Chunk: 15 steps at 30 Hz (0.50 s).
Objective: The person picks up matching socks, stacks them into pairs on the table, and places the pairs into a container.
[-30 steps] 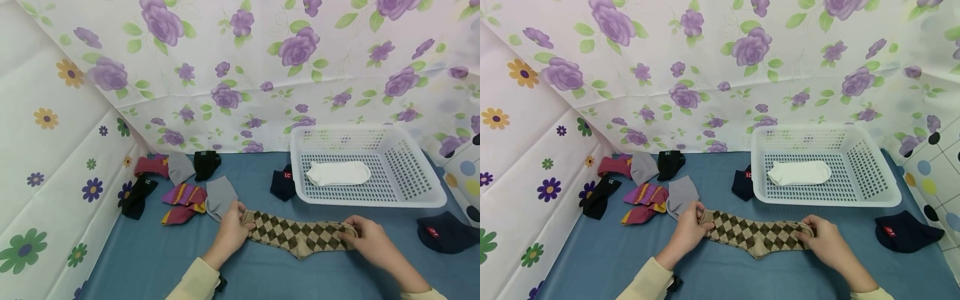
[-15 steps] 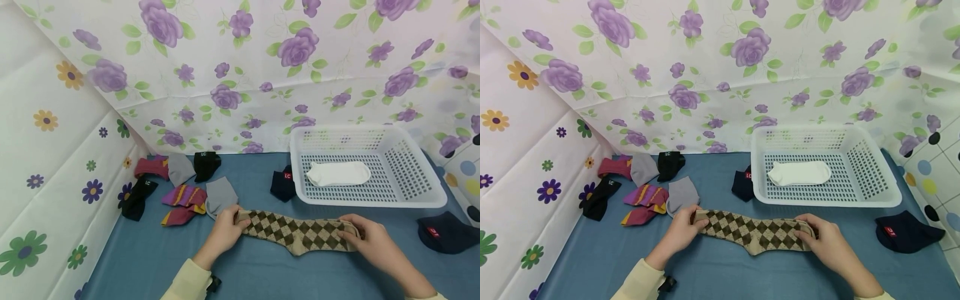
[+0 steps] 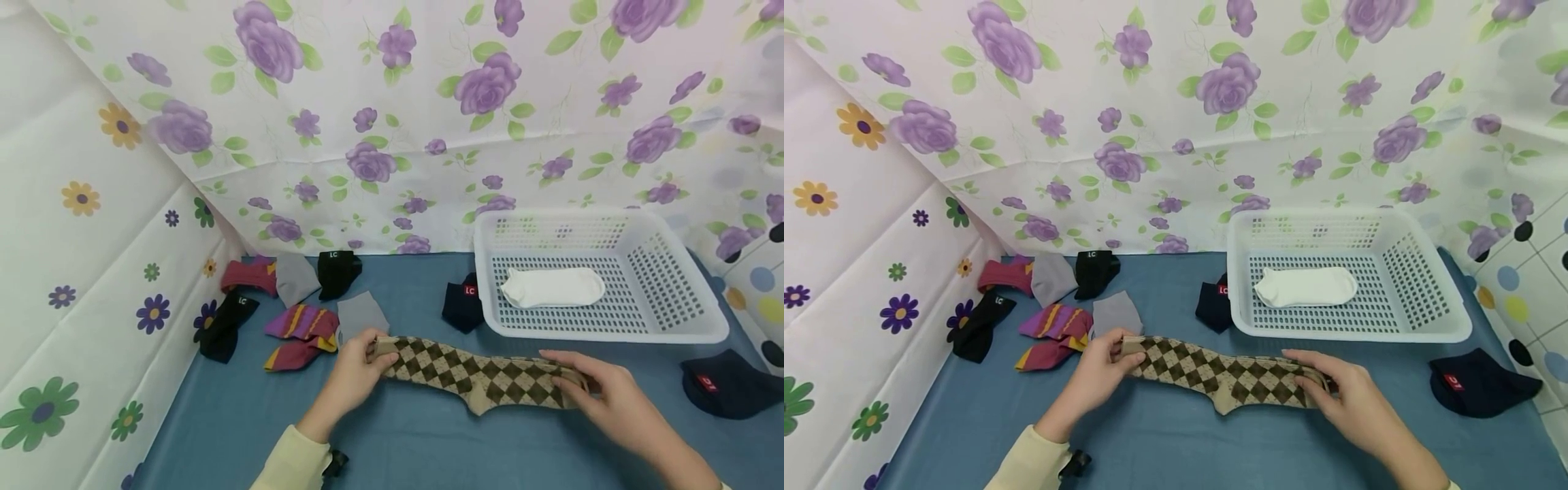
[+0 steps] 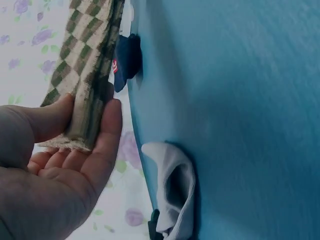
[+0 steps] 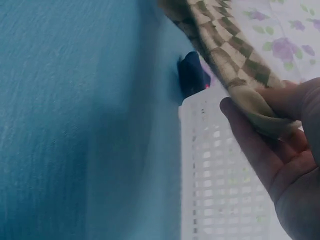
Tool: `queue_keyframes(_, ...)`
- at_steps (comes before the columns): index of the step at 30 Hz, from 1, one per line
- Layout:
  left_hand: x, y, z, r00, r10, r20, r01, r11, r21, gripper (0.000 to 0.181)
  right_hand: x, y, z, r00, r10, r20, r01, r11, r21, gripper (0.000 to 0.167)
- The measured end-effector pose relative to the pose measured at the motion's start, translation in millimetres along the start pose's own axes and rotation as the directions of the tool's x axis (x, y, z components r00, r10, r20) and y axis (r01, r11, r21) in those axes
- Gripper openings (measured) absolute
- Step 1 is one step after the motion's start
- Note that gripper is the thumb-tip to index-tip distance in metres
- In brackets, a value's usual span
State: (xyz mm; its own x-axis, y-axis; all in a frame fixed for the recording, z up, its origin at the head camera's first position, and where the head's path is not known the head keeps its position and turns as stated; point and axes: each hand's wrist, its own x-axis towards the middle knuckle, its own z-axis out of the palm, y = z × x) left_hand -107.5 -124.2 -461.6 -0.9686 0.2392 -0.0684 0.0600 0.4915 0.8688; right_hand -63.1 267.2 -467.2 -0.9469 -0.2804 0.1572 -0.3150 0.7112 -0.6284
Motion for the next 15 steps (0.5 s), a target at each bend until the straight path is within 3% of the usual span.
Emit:
queue_keyframes(4,-0.6,1.9,-7.0,1.000,0.018,-0.007,-0.018,0.999,-0.038,0.013,0.3,-9.1,-4.3,0.982,-0.176,-0.071,0.175,0.984,-0.023,0.062)
queue_keyframes(8,0.1,2.1,-12.8,0.998,0.052,-0.022,-0.053,0.997,-0.056,0.012,1.6,-16.5,-9.8,0.952,-0.275,-0.132,0.273,0.961,-0.036,0.061)
queue_keyframes(15,-0.2,5.9,-21.4,0.998,0.047,-0.033,-0.051,0.991,-0.125,0.033,2.6,-22.1,-20.2,0.955,-0.255,-0.150,0.263,0.964,0.036,0.049)
